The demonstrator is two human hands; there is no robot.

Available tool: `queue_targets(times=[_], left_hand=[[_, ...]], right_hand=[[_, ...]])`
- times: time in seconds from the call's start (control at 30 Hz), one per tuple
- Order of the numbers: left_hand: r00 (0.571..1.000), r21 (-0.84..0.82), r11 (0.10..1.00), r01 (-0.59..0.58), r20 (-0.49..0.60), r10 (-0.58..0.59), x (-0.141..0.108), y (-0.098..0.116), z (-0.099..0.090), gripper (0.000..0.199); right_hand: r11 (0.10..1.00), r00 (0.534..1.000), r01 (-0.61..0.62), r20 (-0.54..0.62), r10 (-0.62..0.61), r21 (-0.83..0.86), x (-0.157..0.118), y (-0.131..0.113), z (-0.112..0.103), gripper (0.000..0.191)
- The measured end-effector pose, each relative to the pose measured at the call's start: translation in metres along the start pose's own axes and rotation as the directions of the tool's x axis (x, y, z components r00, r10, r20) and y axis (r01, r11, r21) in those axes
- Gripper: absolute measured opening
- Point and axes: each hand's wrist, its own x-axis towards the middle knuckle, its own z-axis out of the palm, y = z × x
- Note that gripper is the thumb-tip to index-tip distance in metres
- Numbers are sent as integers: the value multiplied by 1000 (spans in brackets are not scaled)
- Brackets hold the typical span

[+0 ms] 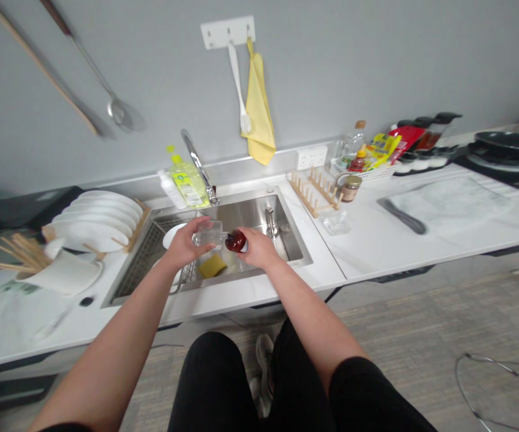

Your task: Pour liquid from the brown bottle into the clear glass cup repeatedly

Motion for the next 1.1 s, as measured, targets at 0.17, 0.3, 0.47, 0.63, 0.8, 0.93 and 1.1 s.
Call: queue_targets(times=[0.17,0.3,0.47,0.63,0.8,0.93,1.1], left_hand=[[1000,2,1000,3,-1,-3,2,0,0,81],[1000,1,1000,1,5,-1,3,-2,0,82],[1000,0,1000,6,21,-6,4,-3,-1,82],[999,-11,1000,18,29,-18,6,-3,-1,84],[999,0,1000,31,36,-31,8,-3,-1,84],[998,4,999,37,42,-37,8,-2,-1,85],[999,7,1000,30,43,-30,9,0,-2,82]], right_hand=[[1000,1000,-5,-1,5,-19,0,0,0,89],[1000,1000,-12,0,12,-24,-1,-1,0,88],[999,1000,-27,3,27,-19,-1,-1,1,87],[1000,1000,-29,4,29,-9,-1,-2,0,88],[1000,1000,-25,-3,25,-9,-1,-3,-1,86],[1000,1000,-17,-6,17,12,-1,-4,-1,85],[999,1000,-13,3,13,34,0,-4,-2,83]])
